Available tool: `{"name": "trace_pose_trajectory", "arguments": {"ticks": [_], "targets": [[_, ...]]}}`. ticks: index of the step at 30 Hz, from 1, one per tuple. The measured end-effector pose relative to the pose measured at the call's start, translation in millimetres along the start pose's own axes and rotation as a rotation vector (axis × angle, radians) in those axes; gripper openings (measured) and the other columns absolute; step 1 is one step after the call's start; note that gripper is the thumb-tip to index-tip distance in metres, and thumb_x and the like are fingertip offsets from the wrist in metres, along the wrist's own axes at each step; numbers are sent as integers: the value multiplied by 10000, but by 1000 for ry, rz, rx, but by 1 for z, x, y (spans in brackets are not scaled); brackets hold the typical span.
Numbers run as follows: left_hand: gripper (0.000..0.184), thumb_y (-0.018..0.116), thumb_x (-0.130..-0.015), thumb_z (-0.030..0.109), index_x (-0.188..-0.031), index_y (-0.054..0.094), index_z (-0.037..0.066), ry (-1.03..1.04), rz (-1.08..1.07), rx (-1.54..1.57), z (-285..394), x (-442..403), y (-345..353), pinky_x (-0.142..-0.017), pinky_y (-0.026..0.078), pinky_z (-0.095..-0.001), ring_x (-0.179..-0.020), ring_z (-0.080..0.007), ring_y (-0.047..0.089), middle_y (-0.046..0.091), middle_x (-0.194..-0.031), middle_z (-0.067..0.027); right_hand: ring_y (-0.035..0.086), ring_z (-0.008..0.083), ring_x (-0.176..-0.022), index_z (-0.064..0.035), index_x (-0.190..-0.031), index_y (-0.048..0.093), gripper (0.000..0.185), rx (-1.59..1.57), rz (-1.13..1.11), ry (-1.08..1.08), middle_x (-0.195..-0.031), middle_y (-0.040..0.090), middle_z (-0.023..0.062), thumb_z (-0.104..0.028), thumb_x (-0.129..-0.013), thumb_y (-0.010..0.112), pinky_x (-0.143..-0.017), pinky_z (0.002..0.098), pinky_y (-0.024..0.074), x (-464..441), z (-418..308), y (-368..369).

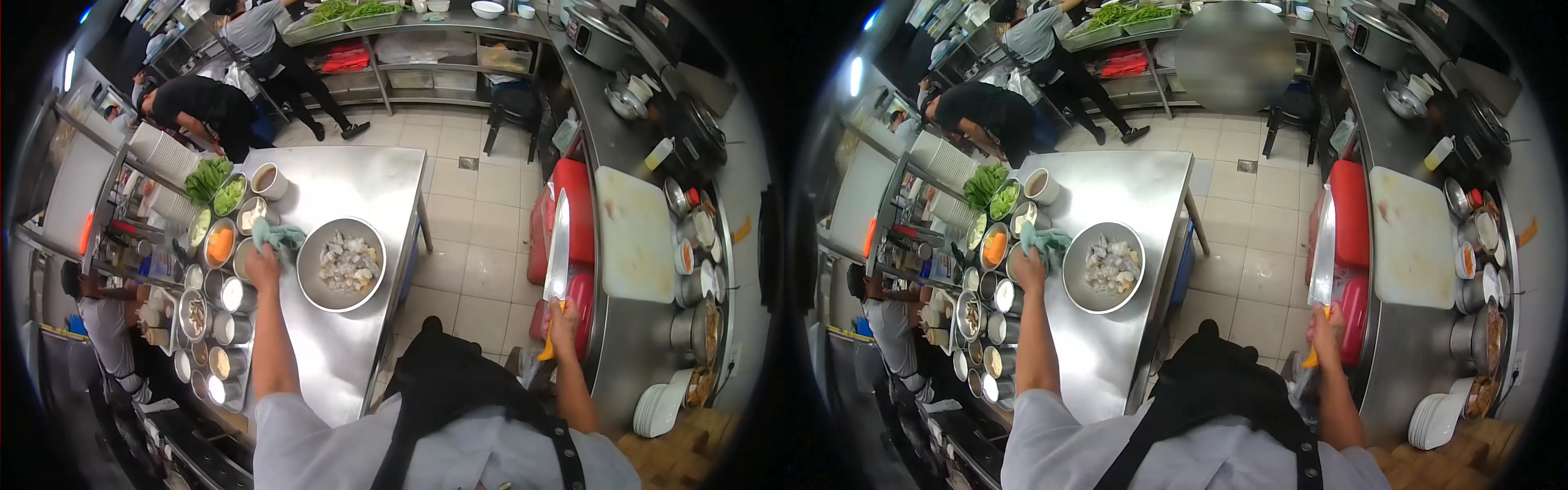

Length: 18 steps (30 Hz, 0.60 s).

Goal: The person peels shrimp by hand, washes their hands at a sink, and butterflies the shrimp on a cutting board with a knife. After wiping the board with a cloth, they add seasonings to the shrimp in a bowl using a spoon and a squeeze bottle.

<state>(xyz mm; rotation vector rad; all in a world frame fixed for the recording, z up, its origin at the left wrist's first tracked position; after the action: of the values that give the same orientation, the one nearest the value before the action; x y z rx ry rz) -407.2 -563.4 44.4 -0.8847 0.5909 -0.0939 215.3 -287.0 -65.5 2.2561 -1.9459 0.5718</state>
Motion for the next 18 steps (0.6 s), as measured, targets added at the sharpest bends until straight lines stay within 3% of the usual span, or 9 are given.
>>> {"name": "trace_pose_trajectory", "arguments": {"ticks": [4,5,6,7,8,10,13,16,18], "targets": [[337,552,-919,317,-949,652,-4,-73,180,97,-4,-41,-11,-731,470,-465,-800,-377,618,659,-883,-213,441,67,-431,-120,-888,495,171,-37,24,-13,-605,470,-23,-250,-949,589,-364,237,357,-15,0,17],[374,527,-944,328,-941,639,-29,-59,234,70,-45,-72,11,-738,467,-460,-831,-382,606,649,-935,-238,444,65,-437,-125,-894,497,168,-54,32,-57,-605,468,-28,-250,-946,596,-368,234,361,-21,-5,13],[354,501,-961,296,-963,632,-33,93,259,-183,-61,-99,30,-785,492,-431,-869,-349,624,654,-941,-205,450,62,-449,-130,-891,489,178,-14,77,-51,-600,464,-34,-255,-944,604,-373,227,364,-23,-15,13],[323,486,-966,294,-1015,618,4,-123,103,465,1,-97,19,-817,497,-416,-914,-310,626,646,-1001,-156,454,62,-455,-127,-885,493,185,-82,90,-61,-602,475,-29,-257,-941,612,-372,225,363,-24,-28,12],[301,471,-970,292,-1066,604,40,-417,115,1085,73,-88,4,-848,503,-400,-958,-271,628,638,-1060,-108,453,62,-452,-115,-882,505,188,-120,112,-72,-608,489,-25,-256,-939,617,-372,228,364,-34,-29,8],[295,457,-971,269,-1143,573,59,-377,-109,1499,141,-93,23,-918,493,-391,-1037,-227,611,625,-1122,-78,447,59,-446,-81,-916,528,193,-156,161,-116,-612,492,-22,-243,-928,632,-383,226,370,-26,-73,-1],[323,466,-977,256,-1237,497,66,-196,-388,1593,216,-87,82,-937,481,-397,-1119,-239,562,560,-1214,-100,453,59,-449,-73,-940,542,177,-215,298,-155,-620,506,-17,-226,-927,630,-403,219,383,-22,-96,-33],[336,471,-981,245,-1272,487,78,-188,-722,1738,327,-35,141,-981,449,-398,-1130,-225,547,557,-1231,-76,468,55,-467,-65,-974,554,173,-354,413,-170,-648,530,-10,-215,-928,627,-427,209,394,-14,-109,-71],[351,485,-959,218,-1291,470,108,-117,-772,1781,430,21,142,-984,452,-406,-1106,-224,563,578,-1191,-69,476,47,-492,-57,-1015,555,197,-313,575,-198,-691,550,-5,-217,-928,629,-440,199,399,-10,-101,-109]]}}
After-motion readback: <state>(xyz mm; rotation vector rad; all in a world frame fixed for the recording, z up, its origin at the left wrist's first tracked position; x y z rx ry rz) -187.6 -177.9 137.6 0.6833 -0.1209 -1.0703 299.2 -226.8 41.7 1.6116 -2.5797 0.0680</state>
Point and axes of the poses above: each hand's wrist, its own x-axis away from the middle knuckle, its own y-axis out of the palm, z = x × y, the point moved 5 cm from there along -x, towards the middle knuckle
